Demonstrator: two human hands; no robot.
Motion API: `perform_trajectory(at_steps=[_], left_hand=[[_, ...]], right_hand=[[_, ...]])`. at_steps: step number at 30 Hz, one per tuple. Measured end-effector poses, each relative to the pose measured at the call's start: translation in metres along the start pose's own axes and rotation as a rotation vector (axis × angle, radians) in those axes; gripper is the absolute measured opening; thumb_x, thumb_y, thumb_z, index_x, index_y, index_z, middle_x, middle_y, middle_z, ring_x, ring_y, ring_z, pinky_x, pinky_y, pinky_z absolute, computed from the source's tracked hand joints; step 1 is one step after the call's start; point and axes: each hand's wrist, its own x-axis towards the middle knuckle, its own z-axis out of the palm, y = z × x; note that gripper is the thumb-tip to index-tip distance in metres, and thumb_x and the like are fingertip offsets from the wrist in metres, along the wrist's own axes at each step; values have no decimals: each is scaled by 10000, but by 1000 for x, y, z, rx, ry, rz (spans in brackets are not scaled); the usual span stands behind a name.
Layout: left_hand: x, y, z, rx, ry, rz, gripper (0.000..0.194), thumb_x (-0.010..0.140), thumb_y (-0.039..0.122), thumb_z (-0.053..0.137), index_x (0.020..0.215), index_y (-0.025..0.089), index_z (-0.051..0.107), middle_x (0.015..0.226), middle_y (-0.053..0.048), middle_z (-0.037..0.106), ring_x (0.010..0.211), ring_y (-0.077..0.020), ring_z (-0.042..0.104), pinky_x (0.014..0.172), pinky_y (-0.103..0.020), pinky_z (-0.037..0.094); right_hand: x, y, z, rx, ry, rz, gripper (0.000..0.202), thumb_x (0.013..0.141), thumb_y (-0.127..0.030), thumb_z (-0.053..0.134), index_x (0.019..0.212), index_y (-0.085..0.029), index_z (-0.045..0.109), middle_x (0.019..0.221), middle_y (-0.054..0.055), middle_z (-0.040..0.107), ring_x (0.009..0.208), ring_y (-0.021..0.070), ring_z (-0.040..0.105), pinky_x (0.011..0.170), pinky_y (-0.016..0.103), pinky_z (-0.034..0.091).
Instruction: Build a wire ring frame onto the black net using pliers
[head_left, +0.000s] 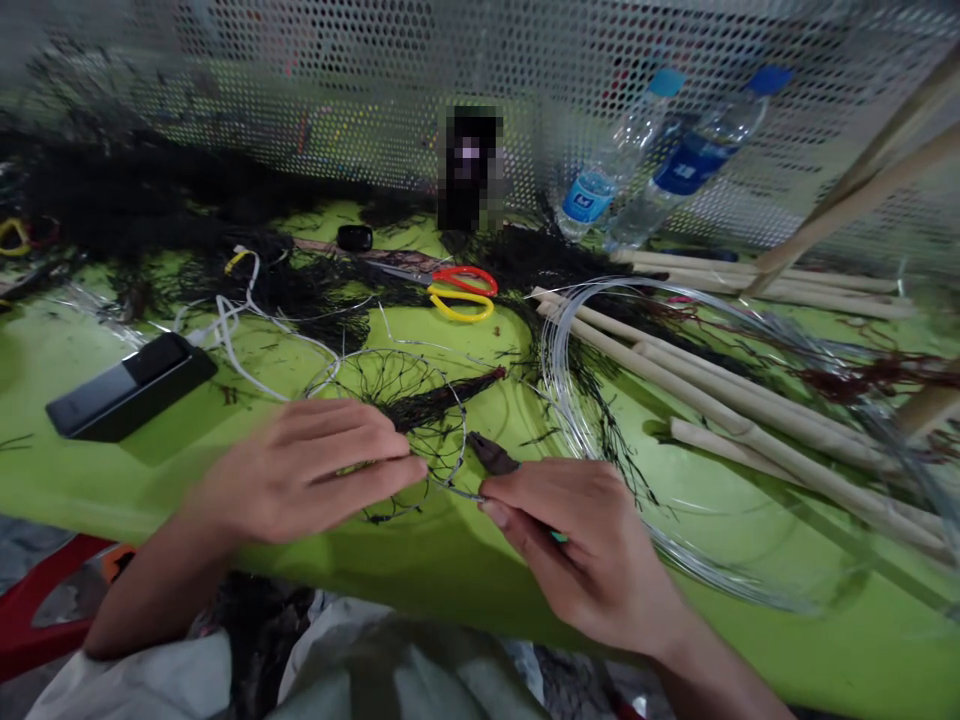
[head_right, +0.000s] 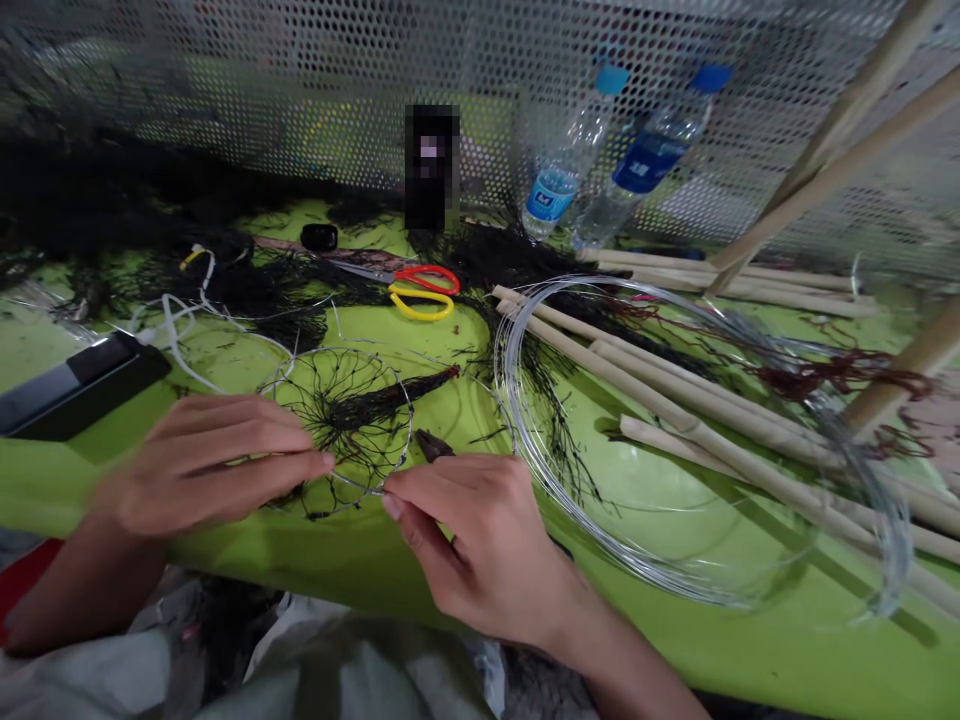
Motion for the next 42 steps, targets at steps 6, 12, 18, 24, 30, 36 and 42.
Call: perform_trajectory(at_steps=[6,12,18,24,30,36,42], left_hand=[[1,18,1,426,97,209,145,933,72,696,1046,75,785,981,-92,795,877,-208,762,759,-326,682],[1,15,14,549,252,258,178,843,28,776,857,204,796,932,4,793,836,-146,750,721,-240,673],[5,12,37,-9,184,-59,88,994,232,639,970,161,685,821,-26,734,705,-148,681,681,-294,546],[-5,16,35,-308,-306,-304,141,1057,267,506,989,230,624,762,48,663,660,-117,627,638,-281,407],[-8,18,40,-298,-158,-320,129,1067,302,559,1041,267,680,809,67,724,659,-102,653,626,-264,442],[-10,15,45,-146,-87,-208,137,1068,313,585,1023,247,695,821,57,738,647,-101,644,578,-278,410],[-10,11,53,78,148,-140,111,1058,280,613,1078,230,711,762,57,711,581,-75,598,536,-262,361]], right_hand=[[-1,-2,2,24,14,44,171,1016,-119,555,904,-169,673,638,-43,543,558,99,427,568,285,290],[-2,-3,3,63,76,31,151,1027,-145,578,920,-179,679,657,-20,623,546,106,490,558,279,308],[-3,4,12,-208,57,-167,171,978,-85,554,889,-170,673,601,-42,530,541,127,408,541,320,259],[-9,14,24,-535,-9,-411,152,988,-102,583,1041,-107,725,642,-15,627,579,154,487,539,373,278],[-22,25,35,-567,25,-392,60,954,-204,717,1013,-215,717,621,-15,628,551,174,510,515,386,305],[-8,25,31,-546,-12,-307,105,1034,-188,609,965,-198,687,645,-14,635,573,155,544,563,358,372],[-41,3,5,-759,205,199,344,1086,-519,469,1091,-202,603,897,95,704,696,238,645,615,372,434]])
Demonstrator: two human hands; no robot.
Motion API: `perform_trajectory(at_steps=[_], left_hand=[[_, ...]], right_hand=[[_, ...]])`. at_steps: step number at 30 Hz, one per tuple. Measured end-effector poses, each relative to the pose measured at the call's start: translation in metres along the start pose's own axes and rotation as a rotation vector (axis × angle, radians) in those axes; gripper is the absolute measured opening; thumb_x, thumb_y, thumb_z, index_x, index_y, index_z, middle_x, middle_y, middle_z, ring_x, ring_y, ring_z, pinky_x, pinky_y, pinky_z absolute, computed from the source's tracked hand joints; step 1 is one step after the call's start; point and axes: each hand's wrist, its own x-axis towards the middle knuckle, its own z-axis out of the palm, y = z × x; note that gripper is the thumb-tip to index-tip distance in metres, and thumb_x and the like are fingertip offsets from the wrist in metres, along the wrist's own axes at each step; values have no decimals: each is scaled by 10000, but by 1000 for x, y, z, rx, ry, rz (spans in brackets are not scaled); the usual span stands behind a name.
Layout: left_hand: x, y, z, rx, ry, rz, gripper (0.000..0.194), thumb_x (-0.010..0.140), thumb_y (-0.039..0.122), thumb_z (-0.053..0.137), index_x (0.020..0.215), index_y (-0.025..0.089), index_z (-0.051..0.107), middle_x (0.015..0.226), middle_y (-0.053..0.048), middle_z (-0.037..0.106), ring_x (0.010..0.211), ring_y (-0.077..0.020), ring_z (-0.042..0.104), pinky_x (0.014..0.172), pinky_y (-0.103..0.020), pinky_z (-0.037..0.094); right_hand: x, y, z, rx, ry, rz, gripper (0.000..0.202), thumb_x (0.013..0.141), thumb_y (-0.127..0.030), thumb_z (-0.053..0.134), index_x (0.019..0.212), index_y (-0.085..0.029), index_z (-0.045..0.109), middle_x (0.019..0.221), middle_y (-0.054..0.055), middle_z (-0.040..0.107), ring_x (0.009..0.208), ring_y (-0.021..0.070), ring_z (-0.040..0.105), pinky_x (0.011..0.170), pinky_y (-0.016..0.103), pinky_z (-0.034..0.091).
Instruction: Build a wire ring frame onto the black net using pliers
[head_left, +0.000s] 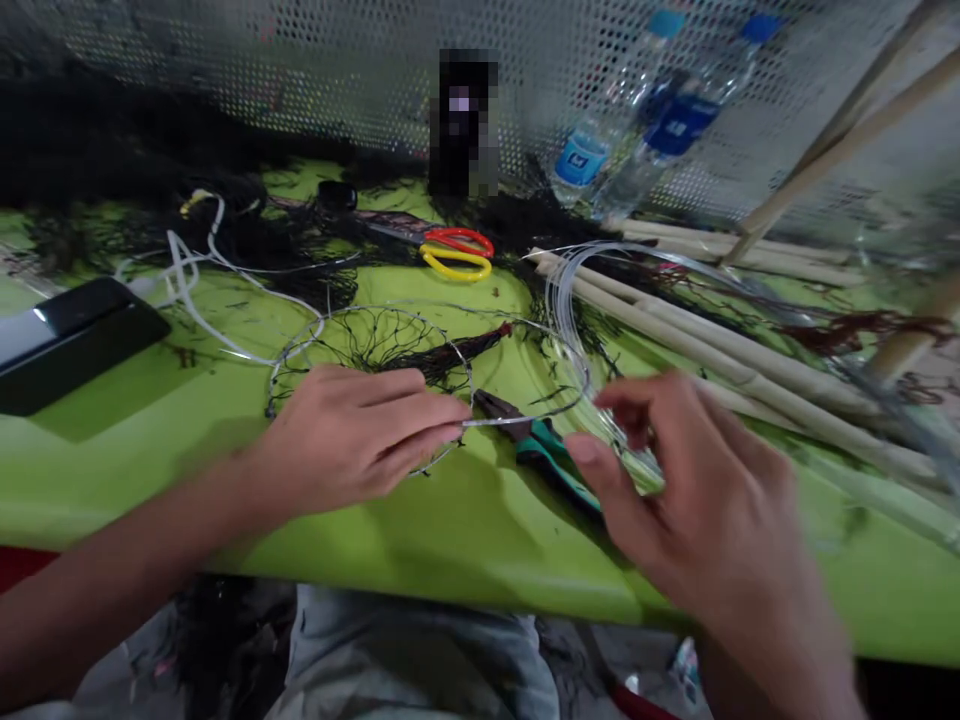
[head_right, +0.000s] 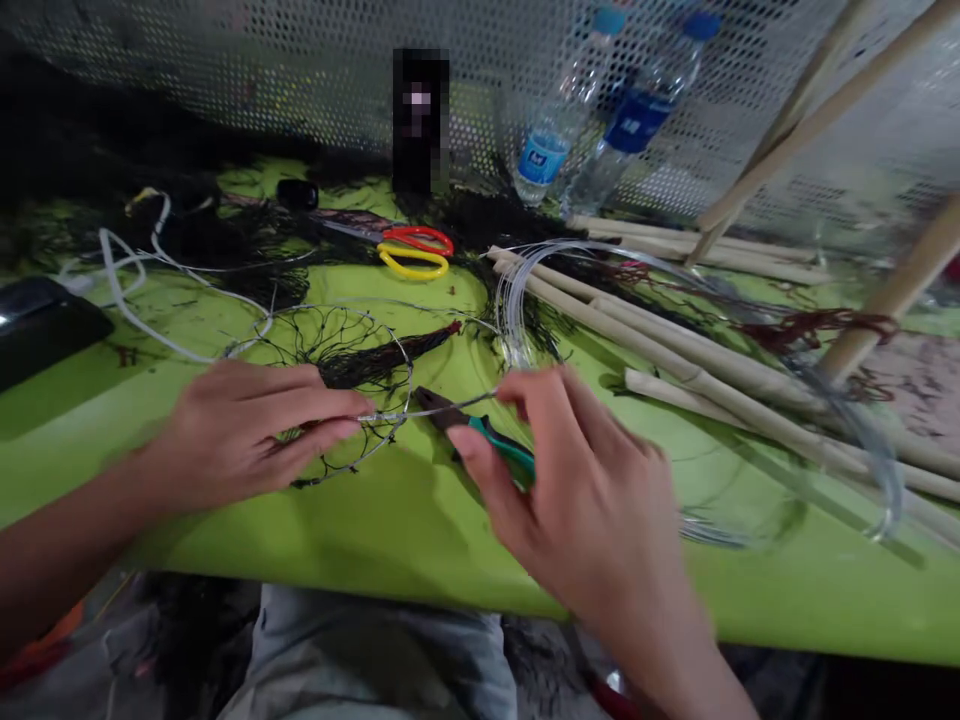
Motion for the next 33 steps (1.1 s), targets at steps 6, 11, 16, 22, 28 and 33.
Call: perform_trajectory(at_steps=[6,11,16,22,28,33], left_hand=[[1,3,0,13,16,39,102,1033,304,666,1045,216,715,730,70,711,543,-75,569,535,-270,358],[4,3,3,36,103,39,103,1020,292,678,1006,210,739,659,72,690,510,-72,549,522,-269,354],[4,-1,5,104,219,93,87,960,264,760,1024,205,760,682,67,716,529,-63,582,530,-252,398],[1,3,2,118,190,151,130,914,178,797,1032,191,744,708,59,716,500,-68,556,483,-274,402],[4,7,0,152,182,103,123,923,161,772,1034,201,738,617,70,634,491,-81,533,481,-278,404],[5,5,5,230,199,164,134,906,142,785,1023,174,729,670,61,663,498,-61,540,485,-254,415]], right_hand=[[-61,25,-1,-343,-422,27,481,1011,-614,508,1185,-176,606,1094,159,752,902,356,743,537,341,339],[-19,32,-3,-171,-832,277,290,858,-482,633,904,-196,617,781,90,716,700,273,676,580,331,332],[-7,42,-23,678,-1219,704,146,710,-334,596,779,-206,601,653,15,644,616,174,582,546,269,412],[-51,21,-42,1198,-1142,931,251,808,-391,669,993,-223,645,853,39,725,683,203,658,589,306,560],[-62,-6,-45,1017,-899,1024,321,808,-408,653,1051,-205,710,964,65,767,819,245,711,801,371,597],[-73,-9,-39,853,-919,841,344,835,-390,680,1126,-215,736,1113,87,779,1031,311,717,976,425,570]])
